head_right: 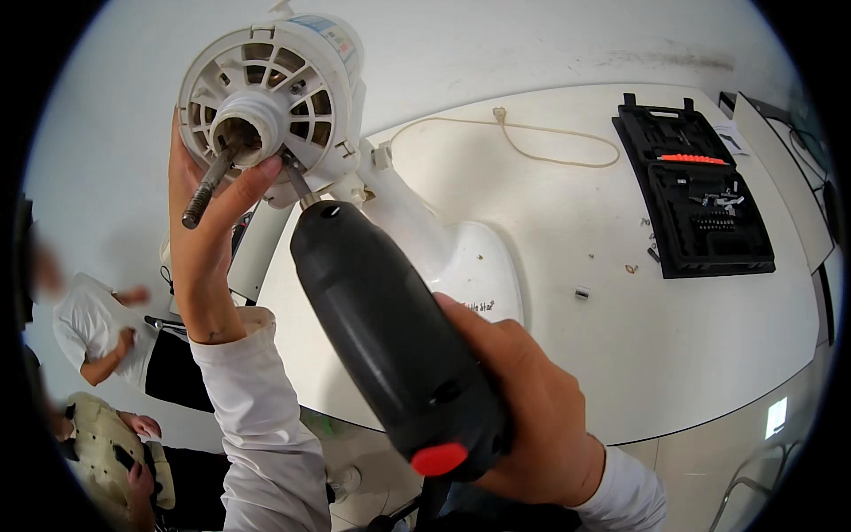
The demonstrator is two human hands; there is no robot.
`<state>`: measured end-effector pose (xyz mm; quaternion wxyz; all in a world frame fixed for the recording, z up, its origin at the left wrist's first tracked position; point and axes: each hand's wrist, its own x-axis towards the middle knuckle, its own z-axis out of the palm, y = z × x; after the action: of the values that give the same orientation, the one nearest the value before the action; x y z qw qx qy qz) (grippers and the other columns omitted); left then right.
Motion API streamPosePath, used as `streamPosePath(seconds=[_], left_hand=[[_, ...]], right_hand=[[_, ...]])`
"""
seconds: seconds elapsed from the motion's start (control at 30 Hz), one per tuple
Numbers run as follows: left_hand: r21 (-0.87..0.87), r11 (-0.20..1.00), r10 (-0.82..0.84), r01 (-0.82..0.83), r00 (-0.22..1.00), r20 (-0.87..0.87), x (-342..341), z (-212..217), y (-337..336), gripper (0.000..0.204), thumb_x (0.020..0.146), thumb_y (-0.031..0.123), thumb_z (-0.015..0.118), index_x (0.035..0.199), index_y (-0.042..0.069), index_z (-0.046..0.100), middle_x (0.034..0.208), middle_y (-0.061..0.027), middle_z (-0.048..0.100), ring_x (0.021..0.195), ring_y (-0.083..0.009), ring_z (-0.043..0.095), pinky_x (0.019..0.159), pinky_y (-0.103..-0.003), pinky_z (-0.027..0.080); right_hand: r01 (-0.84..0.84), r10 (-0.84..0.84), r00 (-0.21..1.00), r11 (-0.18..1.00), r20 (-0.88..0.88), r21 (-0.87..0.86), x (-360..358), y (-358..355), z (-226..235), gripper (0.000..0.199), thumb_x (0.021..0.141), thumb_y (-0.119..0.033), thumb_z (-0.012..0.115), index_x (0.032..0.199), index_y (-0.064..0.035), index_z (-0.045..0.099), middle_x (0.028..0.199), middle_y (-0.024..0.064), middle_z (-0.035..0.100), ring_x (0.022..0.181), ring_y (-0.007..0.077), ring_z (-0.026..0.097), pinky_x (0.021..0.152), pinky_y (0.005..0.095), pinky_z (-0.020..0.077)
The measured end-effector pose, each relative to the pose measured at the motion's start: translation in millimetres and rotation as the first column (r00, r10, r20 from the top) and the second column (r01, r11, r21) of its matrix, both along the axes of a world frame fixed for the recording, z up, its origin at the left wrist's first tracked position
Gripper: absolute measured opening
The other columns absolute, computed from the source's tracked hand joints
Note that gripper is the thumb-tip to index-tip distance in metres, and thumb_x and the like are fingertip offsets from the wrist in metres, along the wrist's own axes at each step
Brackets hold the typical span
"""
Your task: The person assembles a white fan motor housing by hand and with a cordless drill. They insert screws, tighten them, and repeatedly rotate the motor shaft to check alignment. The person works at a white table with tools and parts nearby.
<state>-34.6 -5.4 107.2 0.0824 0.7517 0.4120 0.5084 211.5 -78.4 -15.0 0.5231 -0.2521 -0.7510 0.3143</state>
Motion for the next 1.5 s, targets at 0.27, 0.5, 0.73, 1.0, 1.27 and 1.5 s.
streamPosePath(seconds=[0.27,0.5,0.73,1.0,1.27,1.5], left_hand=[[0.005,1.0,0.016,-0.016,1.0,-0.004,3,0,-2,0.082,0.063,0.011,0.081,0.134,0.005,0.04,0.114,-0.0094,0.059,0.106,-0.0192,0.059,0.094,-0.035,0.048],[0.057,0.998,0.016,-0.015,1.0,-0.018,1,-4,4,0.075,0.068,0.018,0.076,0.132,0.003,0.041,0.113,-0.0097,0.058,0.106,-0.0199,0.056,0.095,-0.035,0.043],[0.099,0.989,-0.102,0.11,0.991,-0.084,-8,-2,14,0.082,0.064,0.016,0.079,0.135,0.007,0.039,0.121,-0.0102,0.055,0.111,-0.0224,0.056,0.098,-0.038,0.045],[0.066,0.992,-0.093,0.105,0.983,-0.161,-21,9,15,0.085,0.061,0.02,0.084,0.136,0.016,0.045,0.132,-0.0062,0.052,0.124,-0.0289,0.05,0.1,-0.049,0.044],[0.191,0.981,0.042,0.024,0.943,-0.331,-16,11,7,0.085,0.067,0.027,0.079,0.141,0.011,0.04,0.142,-0.0131,0.044,0.134,-0.0316,0.039,0.109,-0.05,0.033],[0.557,0.811,0.243,0.18,0.762,-0.6,3,13,-16,0.065,0.064,0.015,0.077,0.126,0.018,0.06,0.14,-0.0122,0.048,0.135,-0.0389,0.036,0.108,-0.053,0.033]], right_hand=[[0.17,-0.168,0.983,0.985,0.069,-0.028,-21,-30,9,0.082,0.063,-0.006,0.077,0.133,0.0058,0.036,0.113,0.0207,0.06,0.1,0.029,0.065,0.086,0.0332,0.0501],[0.197,-0.192,0.979,0.977,-0.067,0.078,-30,-36,6,0.088,0.066,-0.008,0.081,0.14,-0.0029,0.035,0.12,0.0244,0.058,0.101,0.0389,0.063,0.082,0.039,0.0527],[0.14,-0.145,0.989,0.98,-0.025,-0.144,-30,-46,24,0.083,0.071,-0.019,0.082,0.135,0.0101,0.037,0.11,0.0249,0.062,0.094,0.0323,0.067,0.078,0.0345,0.0545],[0.15,-0.148,0.988,0.987,0.032,-0.053,-27,-40,19,0.084,0.072,-0.019,0.08,0.137,0.0061,0.034,0.116,0.0265,0.06,0.099,0.0368,0.066,0.081,0.0374,0.0539],[0.155,-0.164,0.985,0.974,-0.046,-0.166,-29,-42,13,0.081,0.069,-0.004,0.07,0.137,0.0092,0.028,0.119,0.0288,0.056,0.107,0.0321,0.063,0.091,0.0364,0.0483],[0.131,-0.13,0.991,0.989,0.022,-0.07,-27,-34,14,0.081,0.07,-0.006,0.069,0.137,0.0101,0.028,0.121,0.0301,0.054,0.109,0.0329,0.061,0.092,0.0375,0.0475]])
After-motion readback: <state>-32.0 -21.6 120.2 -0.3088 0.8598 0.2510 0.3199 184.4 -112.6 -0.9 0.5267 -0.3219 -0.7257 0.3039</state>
